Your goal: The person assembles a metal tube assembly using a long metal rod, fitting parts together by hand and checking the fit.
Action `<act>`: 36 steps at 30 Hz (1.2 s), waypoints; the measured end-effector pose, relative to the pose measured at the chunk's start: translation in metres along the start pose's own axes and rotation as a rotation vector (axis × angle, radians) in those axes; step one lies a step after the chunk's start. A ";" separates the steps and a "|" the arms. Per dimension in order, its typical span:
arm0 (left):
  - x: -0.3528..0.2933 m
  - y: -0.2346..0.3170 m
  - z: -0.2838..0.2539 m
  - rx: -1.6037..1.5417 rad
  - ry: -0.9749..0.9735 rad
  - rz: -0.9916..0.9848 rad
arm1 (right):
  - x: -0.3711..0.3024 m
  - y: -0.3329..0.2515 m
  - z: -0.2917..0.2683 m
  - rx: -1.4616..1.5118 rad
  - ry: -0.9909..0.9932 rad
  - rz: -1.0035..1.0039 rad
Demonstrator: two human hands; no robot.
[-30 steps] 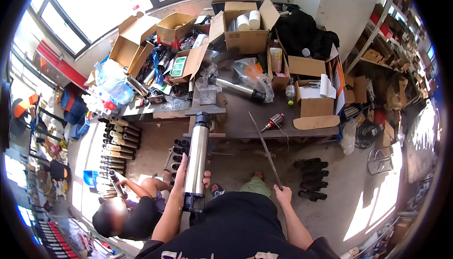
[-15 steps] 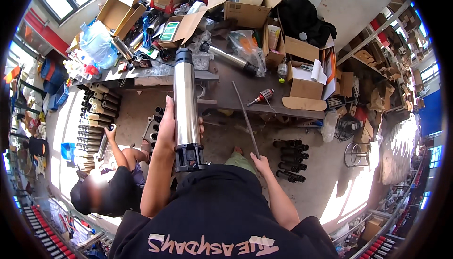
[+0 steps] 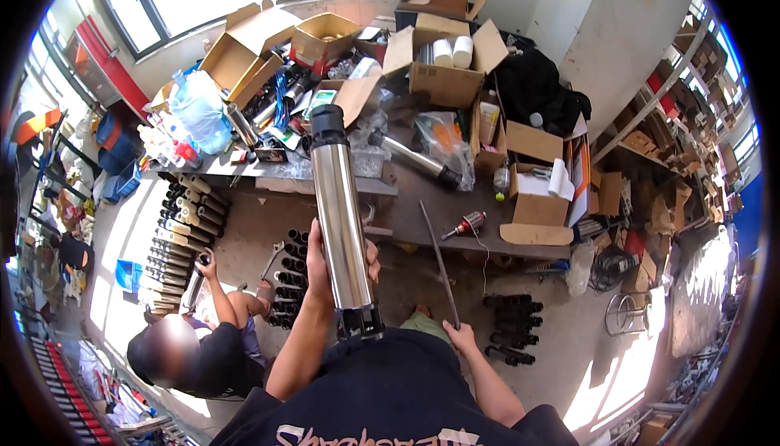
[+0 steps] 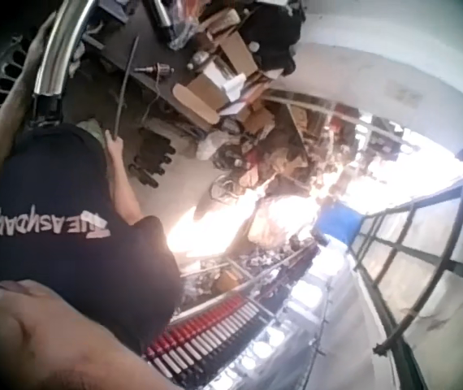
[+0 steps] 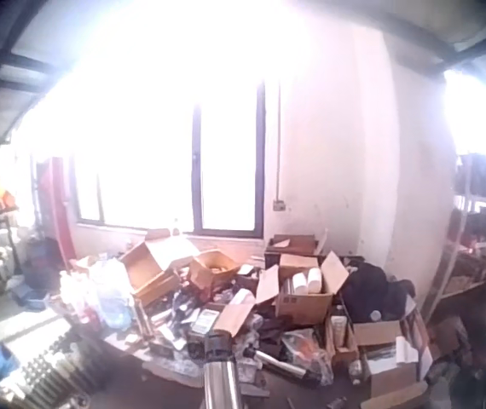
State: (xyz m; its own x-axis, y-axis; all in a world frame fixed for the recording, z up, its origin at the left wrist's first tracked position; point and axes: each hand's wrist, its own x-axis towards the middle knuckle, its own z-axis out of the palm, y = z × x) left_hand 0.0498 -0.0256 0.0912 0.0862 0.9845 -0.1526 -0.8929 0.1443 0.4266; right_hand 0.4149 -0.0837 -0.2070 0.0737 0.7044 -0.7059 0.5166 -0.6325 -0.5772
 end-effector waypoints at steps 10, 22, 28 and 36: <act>-0.017 0.004 0.018 0.535 0.193 0.390 | 0.019 0.015 -0.009 -0.004 -0.002 -0.027; 0.024 -0.015 -0.037 0.068 0.085 -0.070 | 0.026 0.021 -0.019 -0.100 -0.013 -0.001; 0.018 -0.005 -0.020 -0.136 -0.103 0.039 | 0.023 0.008 -0.008 -0.136 0.019 -0.107; 0.020 0.003 -0.014 -0.150 -0.042 0.013 | 0.046 -0.021 0.003 -0.170 0.015 -0.185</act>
State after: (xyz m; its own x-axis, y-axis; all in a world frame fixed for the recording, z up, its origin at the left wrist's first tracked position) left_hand 0.0427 -0.0064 0.0770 0.0901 0.9899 -0.1096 -0.9496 0.1186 0.2902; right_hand 0.4045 -0.0389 -0.2289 -0.0233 0.8088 -0.5876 0.6584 -0.4299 -0.6179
